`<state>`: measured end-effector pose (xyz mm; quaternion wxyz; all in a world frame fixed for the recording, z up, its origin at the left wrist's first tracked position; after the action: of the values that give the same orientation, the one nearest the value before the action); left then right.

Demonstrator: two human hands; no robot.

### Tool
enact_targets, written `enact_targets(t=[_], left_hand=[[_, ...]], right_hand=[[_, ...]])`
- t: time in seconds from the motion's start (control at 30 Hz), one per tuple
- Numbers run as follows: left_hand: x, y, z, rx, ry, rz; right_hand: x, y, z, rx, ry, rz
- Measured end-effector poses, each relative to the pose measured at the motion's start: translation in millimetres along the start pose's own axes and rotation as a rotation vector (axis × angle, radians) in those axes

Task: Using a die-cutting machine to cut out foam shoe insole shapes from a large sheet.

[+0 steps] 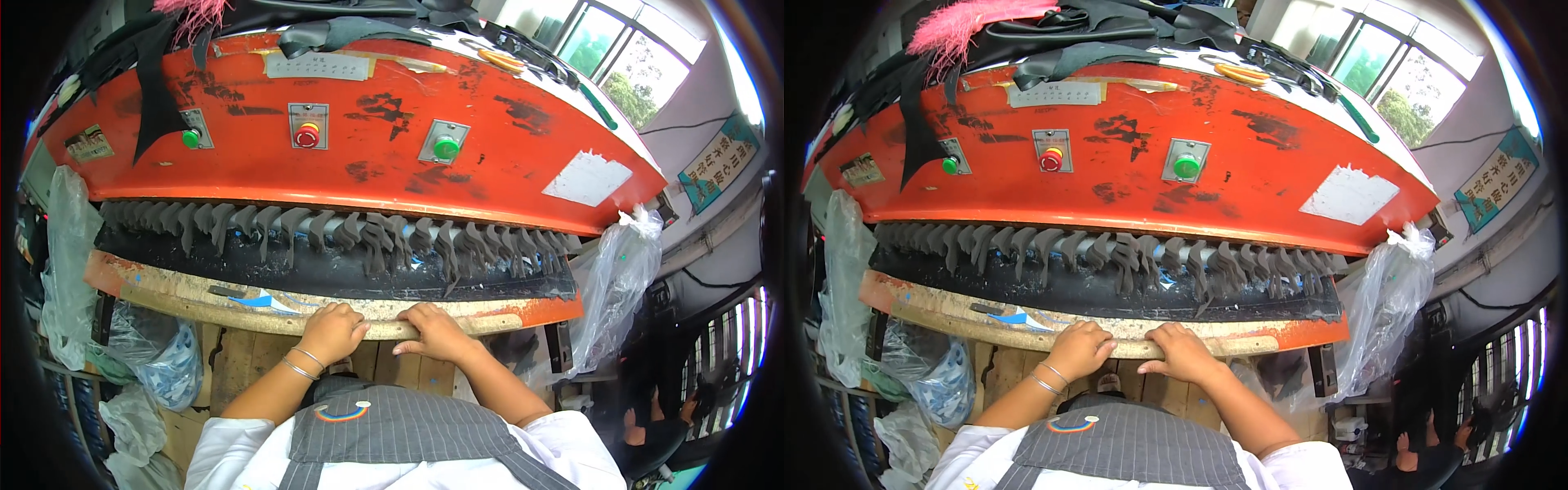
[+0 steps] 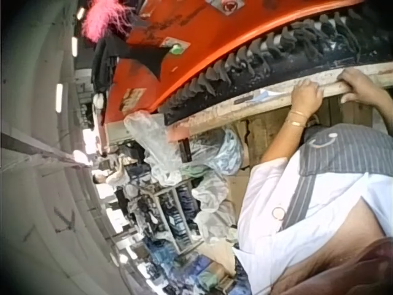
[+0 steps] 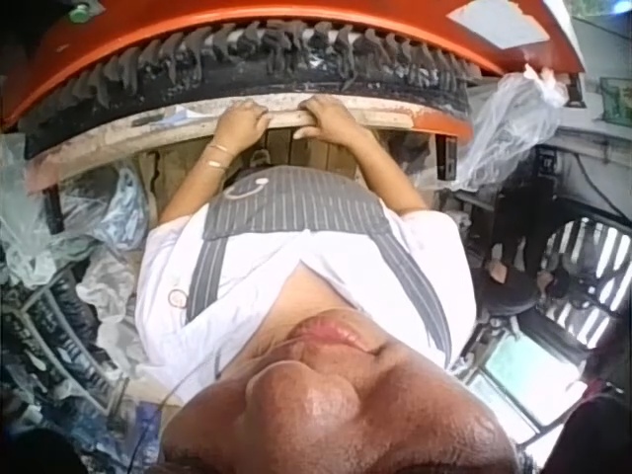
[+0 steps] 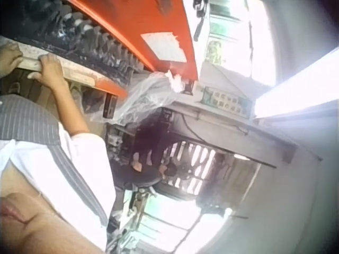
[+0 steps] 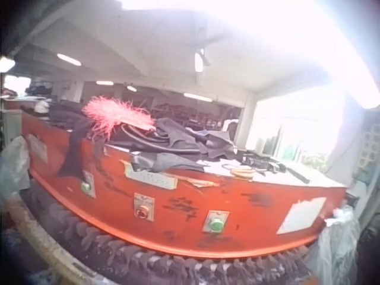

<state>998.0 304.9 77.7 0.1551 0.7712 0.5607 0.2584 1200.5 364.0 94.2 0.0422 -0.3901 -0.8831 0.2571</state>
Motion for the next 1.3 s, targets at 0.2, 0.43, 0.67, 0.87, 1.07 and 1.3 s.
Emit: enact_targets(t=[0.2,0.43,0.67,0.87,1.07,1.3], left_hand=[[-12,20,4,0.169,0.098,-0.037],[-14,19,19,0.342,0.279,-0.047],[-7,9,30,0.344,0.283,-0.138],[-3,11,26,0.283,0.253,-0.211],[15,10,11,0.095,-0.189,-0.247],[118,-7,-60,0.032,0.443,-0.092]], right_hand=[[-24,13,8,-0.328,0.223,0.145],[-23,17,23,-0.374,0.326,0.203],[-11,20,22,-0.400,0.239,0.297],[-8,21,20,-0.398,0.224,0.298],[-17,36,15,-0.337,0.104,0.185],[92,16,-98,0.173,-0.139,0.148]])
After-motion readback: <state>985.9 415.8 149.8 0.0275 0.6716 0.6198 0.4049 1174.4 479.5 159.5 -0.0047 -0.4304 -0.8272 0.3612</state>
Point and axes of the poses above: each hand's wrist, its own x-axis towards the middle knuckle, its own z-axis out of the palm, y = z × x, the point moved 4 cm from there along x, towards the middle knuckle, and after that the axes turned 7 degrees about z, right-handed, at the moved point
